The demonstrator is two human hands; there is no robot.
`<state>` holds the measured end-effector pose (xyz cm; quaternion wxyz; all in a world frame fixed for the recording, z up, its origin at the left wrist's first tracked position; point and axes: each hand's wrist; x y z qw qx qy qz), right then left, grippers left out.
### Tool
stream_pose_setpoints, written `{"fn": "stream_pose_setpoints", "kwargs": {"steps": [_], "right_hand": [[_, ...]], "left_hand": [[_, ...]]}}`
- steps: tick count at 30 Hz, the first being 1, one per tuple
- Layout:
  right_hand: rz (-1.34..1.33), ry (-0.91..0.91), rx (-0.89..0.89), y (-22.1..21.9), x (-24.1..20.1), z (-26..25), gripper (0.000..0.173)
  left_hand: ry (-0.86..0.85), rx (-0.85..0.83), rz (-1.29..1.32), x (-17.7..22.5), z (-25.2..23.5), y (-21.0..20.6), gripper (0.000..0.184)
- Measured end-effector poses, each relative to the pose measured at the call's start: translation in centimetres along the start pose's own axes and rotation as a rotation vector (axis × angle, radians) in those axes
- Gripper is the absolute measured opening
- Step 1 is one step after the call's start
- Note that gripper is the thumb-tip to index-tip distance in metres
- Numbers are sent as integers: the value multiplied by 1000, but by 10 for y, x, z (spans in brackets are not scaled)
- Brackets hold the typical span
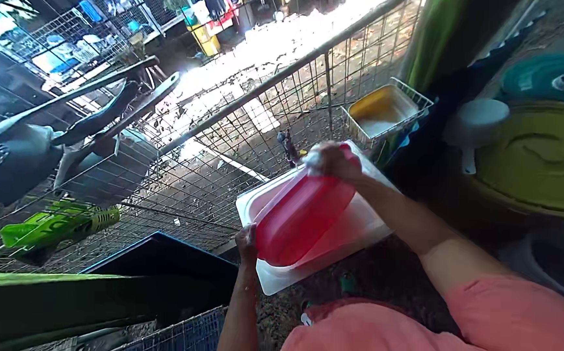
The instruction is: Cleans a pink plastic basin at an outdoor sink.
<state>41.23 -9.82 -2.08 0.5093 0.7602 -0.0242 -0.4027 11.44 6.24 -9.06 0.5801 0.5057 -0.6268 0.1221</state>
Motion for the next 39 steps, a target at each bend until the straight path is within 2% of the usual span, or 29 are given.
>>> {"fn": "stream_pose_setpoints", "kwargs": {"steps": [2, 3, 4, 5, 6, 8, 9, 11, 12, 14, 16, 19, 21, 22, 23, 25, 27, 29, 31, 33, 35, 37, 38, 39], "right_hand": [[-141, -196, 59, 19, 66, -29, 41], [-198, -279, 93, 21, 84, -34, 41], [-231, -395, 126, 20, 88, -35, 44], [-214, -448, 161, 18, 73, -31, 47], [-137, -403, 207, 10, 42, -20, 49], [49, -102, 334, -45, -21, 10, 54], [39, 66, 328, -75, -54, 30, 56], [-70, 370, 303, -113, -104, 67, 47], [-111, 468, 330, -116, -108, 69, 45], [-122, 515, 407, -105, -77, 47, 48], [-137, 392, 475, -81, -9, 12, 51], [-304, -123, 339, -54, 83, -3, 40], [-368, -438, 388, -90, 114, 7, 48], [-348, -482, 430, -122, 112, 22, 55], [-333, -451, 468, -157, 95, 46, 59], [-462, -323, 458, -214, 31, 108, 70], [-500, -54, 415, -238, -35, 143, 81], [-388, 214, 522, -221, -72, 122, 75], [-343, 323, 670, -181, -59, 72, 65], [-398, 172, 671, -147, -13, 32, 72], [-497, -166, 638, -123, 31, 4, 64], [-488, -493, 596, -137, 64, 3, 54], [-432, -579, 540, -158, 68, 17, 53], [-391, -577, 520, -184, 60, 39, 52]], "left_hand": [[-68, -27, -198, 0, -3, 5, 39], [-56, -72, -255, 5, -6, 5, 42], [-44, -102, -288, 9, -11, 5, 41], [-47, -120, -306, 15, -18, 4, 39], [-68, -128, -316, 19, -25, 2, 36], [-79, -155, -311, 30, -36, -1, 34], [-55, -173, -297, 35, -39, -4, 33], [-12, -175, -211, 34, -42, -8, 29], [-6, -161, -160, 29, -45, -9, 27], [38, -131, -82, 17, -46, -7, 25], [53, -80, -103, 7, -46, -1, 25], [32, -46, -177, -4, -42, 4, 28], [51, -46, -174, -2, -44, 1, 27], [61, -51, -178, 2, -47, -2, 28], [79, -69, -187, 9, -51, -6, 29], [135, -123, -199, 20, -56, -12, 32], [155, -157, -224, 27, -61, -19, 34], [144, -196, -276, 38, -70, -18, 35], [154, -252, -299, 43, -81, -15, 36], [146, -263, -291, 38, -84, -17, 34], [148, -253, -286, 36, -85, -20, 35], [175, -265, -265, 31, -79, -25, 36], [191, -269, -247, 26, -78, -27, 36], [207, -271, -224, 22, -78, -27, 35]]}}
Point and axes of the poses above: each hand's wrist, its own z-axis away from the middle knuckle, its own y-axis out of the back of the hand, x = y × z, and after that the axes turned 4 degrees about -z, right-handed
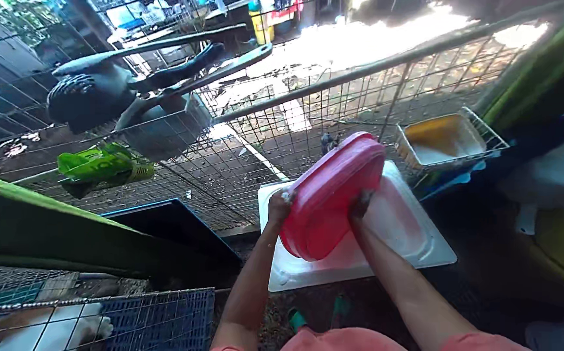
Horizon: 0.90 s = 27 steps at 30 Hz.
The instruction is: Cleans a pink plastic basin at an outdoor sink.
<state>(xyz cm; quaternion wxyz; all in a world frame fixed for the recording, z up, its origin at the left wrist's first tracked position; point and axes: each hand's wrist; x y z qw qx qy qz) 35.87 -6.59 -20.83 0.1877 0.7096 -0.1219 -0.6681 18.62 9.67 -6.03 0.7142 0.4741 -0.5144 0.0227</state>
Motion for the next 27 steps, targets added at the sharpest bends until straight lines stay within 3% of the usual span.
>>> {"fn": "stream_pose_setpoints", "kwargs": {"steps": [3, 5, 7, 9, 12, 14, 15, 17, 19, 22, 24, 27], "right_hand": [[-295, 274, -57, -18, -15, 101, 71], [-342, 543, -116, -12, -50, 117, 80], [-304, 837, -54, -2, -80, 72, 76], [-303, 914, 7, 15, -89, 5, 62], [-227, 605, 100, 32, -67, -79, 55], [-110, 308, 154, 23, -36, -97, 56], [-11, 139, 129, 15, -16, -88, 55], [106, -204, -121, 6, 24, -41, 55], [114, -383, -325, 12, 50, 5, 54], [24, -458, -343, 57, 42, 30, 47], [-7, -276, -137, 103, 34, 14, 47], [35, -70, 58, 175, 27, -37, 69]], "left_hand": [[-6, -22, -20, 3, -6, 9, 33], [4, -55, -54, 8, -6, 13, 33], [7, -67, -56, 13, -7, 11, 32], [24, -80, -24, 13, -12, 9, 30], [-4, -59, 23, 10, -13, 4, 28], [-16, -44, 54, 10, -10, 2, 28], [-9, -58, 73, 10, -8, 2, 29], [21, -119, 163, 8, -2, 7, 34], [-17, -195, 232, 7, 4, 14, 44], [-175, -273, 128, 10, 30, 16, 42], [-364, -293, -6, 14, 60, 12, 36], [-543, -275, -131, 22, 94, 9, 37]]}}
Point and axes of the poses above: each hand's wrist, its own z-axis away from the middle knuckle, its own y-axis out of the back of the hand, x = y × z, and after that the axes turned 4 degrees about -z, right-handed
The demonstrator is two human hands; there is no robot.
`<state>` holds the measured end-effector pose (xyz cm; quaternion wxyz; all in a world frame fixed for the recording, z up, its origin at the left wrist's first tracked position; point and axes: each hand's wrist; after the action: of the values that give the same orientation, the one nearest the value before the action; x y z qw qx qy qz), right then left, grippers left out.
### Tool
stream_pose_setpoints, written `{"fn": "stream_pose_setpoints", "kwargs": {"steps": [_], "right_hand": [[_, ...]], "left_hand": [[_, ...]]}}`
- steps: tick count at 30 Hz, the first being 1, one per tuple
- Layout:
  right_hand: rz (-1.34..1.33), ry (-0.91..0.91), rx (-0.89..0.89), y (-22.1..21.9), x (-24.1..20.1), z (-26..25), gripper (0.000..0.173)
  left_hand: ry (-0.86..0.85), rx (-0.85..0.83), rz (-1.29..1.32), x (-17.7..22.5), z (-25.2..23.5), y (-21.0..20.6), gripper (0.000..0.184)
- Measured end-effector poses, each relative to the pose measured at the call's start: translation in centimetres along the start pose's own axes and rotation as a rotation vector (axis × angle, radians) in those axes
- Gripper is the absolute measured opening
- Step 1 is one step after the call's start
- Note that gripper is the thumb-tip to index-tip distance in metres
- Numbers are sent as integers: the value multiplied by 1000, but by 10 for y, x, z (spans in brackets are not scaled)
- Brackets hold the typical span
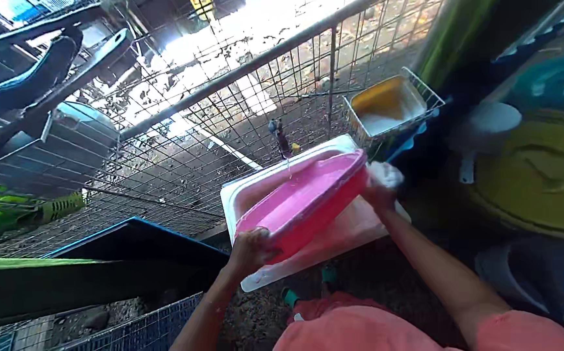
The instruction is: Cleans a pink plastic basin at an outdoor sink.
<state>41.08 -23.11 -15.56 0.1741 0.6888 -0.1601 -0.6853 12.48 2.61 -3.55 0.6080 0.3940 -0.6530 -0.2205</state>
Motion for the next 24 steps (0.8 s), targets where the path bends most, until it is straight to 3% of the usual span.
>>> {"fn": "stream_pose_setpoints", "kwargs": {"steps": [2, 4, 7, 10, 11, 12, 14, 18, 20, 23, 24], "right_hand": [[157, 53, -26, 41, -20, -28, 73], [170, 254, 49, 59, -41, -60, 57], [127, 390, 96, 60, -76, -121, 54], [365, 521, 75, 44, -100, -191, 50], [366, 438, 54, 35, -112, -202, 48], [339, 394, 28, 26, -126, -203, 47], [289, 476, -89, -1, -156, -183, 46], [160, 644, -532, -70, -201, -99, 58], [158, 696, -617, -96, -221, -62, 63], [209, 778, -613, -131, -232, -51, 40], [237, 750, -633, -138, -233, -53, 33]], "left_hand": [[-68, 39, -19, 9, 9, 1, 37], [-135, 33, -46, 19, 17, 4, 35], [-270, -29, -172, 38, 27, 7, 27], [-404, -91, -354, 40, 34, -2, 17], [-423, -111, -408, 32, 37, -9, 15], [-430, -134, -454, 18, 40, -19, 13], [-410, -218, -488, -16, 50, -43, 10], [-241, -502, -426, -81, 69, -97, 12], [-133, -578, -399, -93, 62, -117, 17], [12, -588, -397, -112, 36, -144, 23], [79, -668, -402, -119, 30, -153, 26]]}}
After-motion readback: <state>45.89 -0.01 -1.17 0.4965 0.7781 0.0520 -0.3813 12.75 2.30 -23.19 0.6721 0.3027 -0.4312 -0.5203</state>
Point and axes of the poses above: each hand's wrist, its own z-axis away from the middle knuckle, its own y-axis out of the back of the hand, x = y × z, and after that the axes turned 4 degrees about -z, right-handed
